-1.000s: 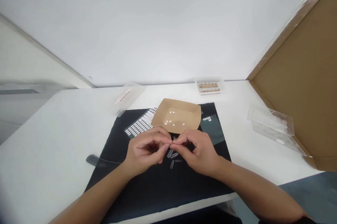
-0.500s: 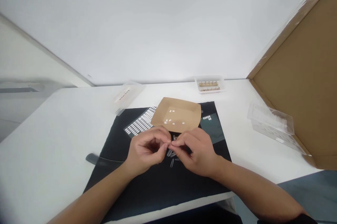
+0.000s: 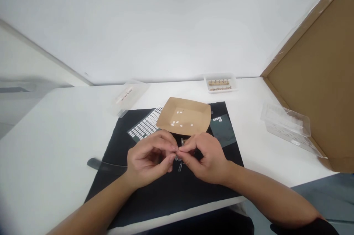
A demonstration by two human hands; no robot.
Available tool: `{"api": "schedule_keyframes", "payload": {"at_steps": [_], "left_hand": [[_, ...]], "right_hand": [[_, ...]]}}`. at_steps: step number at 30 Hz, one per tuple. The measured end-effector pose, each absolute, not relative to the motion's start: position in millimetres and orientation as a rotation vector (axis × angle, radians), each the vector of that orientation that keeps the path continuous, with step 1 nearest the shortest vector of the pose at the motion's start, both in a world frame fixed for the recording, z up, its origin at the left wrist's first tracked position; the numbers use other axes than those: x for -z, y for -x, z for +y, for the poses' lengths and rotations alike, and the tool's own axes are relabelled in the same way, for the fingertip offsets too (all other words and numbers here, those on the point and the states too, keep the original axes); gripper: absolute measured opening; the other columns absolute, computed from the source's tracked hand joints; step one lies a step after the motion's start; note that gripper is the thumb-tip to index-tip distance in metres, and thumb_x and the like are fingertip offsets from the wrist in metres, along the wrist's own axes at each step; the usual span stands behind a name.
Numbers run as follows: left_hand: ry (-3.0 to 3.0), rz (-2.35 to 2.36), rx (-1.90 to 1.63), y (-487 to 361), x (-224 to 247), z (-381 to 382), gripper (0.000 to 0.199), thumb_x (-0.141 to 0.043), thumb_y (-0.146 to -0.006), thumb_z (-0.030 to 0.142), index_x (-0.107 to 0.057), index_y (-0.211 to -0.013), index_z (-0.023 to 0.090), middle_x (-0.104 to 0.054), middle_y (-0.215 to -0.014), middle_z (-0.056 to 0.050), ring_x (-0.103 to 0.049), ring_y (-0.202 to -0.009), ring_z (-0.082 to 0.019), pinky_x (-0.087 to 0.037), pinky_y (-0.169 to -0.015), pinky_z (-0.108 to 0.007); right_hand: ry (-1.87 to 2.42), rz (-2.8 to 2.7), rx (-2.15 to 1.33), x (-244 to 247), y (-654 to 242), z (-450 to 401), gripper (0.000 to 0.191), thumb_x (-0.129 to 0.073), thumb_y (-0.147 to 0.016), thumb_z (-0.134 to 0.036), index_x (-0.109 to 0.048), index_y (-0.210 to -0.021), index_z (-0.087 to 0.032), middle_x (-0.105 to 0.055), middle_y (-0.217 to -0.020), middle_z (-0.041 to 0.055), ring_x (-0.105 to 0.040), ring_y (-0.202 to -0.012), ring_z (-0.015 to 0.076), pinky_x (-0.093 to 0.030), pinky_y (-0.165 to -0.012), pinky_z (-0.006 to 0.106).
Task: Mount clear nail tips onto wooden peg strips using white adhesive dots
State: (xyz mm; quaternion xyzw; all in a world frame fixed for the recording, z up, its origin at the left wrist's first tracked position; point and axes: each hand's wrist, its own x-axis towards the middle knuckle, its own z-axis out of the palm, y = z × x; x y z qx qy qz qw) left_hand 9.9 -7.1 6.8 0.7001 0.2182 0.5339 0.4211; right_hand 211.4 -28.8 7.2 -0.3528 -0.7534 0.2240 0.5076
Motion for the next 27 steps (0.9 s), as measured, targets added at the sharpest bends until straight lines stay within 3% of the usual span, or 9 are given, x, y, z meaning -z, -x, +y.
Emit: {"api": "schedule_keyframes", "payload": {"at_steps": [9, 18, 22, 27], "left_hand": [[-1.683, 0.480, -1.169, -3, -5, -1, 0.017, -0.070, -0.098, 0.008, -0.077, -0.111, 0.017, -0.071, -0.100, -0.006, -0.066, -0.047, -0.004, -0.053, -0.044, -0.013], [-1.838, 0.525, -1.216, -2, -6, -1, 0.020, -0.067, -0.100, 0.007, -0.078, -0.113, 0.018, -0.073, -0.102, -0.006, -0.069, -0.052, -0.006, -0.060, -0.054, -0.018], [-1.886, 0.560, -1.228, -3, -9, 0, 0.022, -0.068, -0.099, 0.006, -0.078, -0.113, 0.019, -0.075, -0.101, -0.006, -0.067, -0.049, -0.005, -0.057, -0.052, -0.018], [-2.052, 0.574, -1.342, -4, -12, 3, 0.015, -0.076, -0.094, 0.009, -0.081, -0.104, 0.020, -0.073, -0.087, -0.004, -0.068, -0.066, -0.011, -0.056, -0.058, -0.021]], "right_hand": [[0.783, -1.928, -0.292, -6, -214, -23, 0.009, -0.071, -0.099, -0.017, -0.067, -0.101, -0.025, -0.078, -0.084, 0.0006, -0.075, -0.073, 0.0164, -0.052, -0.068, 0.031], [0.809, -1.943, -0.335, -6, -217, -24, 0.012, -0.070, -0.101, -0.020, -0.063, -0.110, -0.025, -0.079, -0.090, 0.0011, -0.076, -0.080, 0.0171, -0.052, -0.076, 0.032], [0.832, -1.984, -0.306, -1, -218, -21, 0.008, -0.064, -0.104, -0.024, -0.060, -0.112, -0.025, -0.076, -0.086, 0.0007, -0.073, -0.076, 0.0176, -0.051, -0.075, 0.033], [0.771, -2.110, -0.157, 3, -220, -15, 0.005, -0.056, -0.107, -0.021, -0.058, -0.111, -0.022, -0.075, -0.087, 0.0032, -0.069, -0.074, 0.0170, -0.047, -0.072, 0.032]]}}
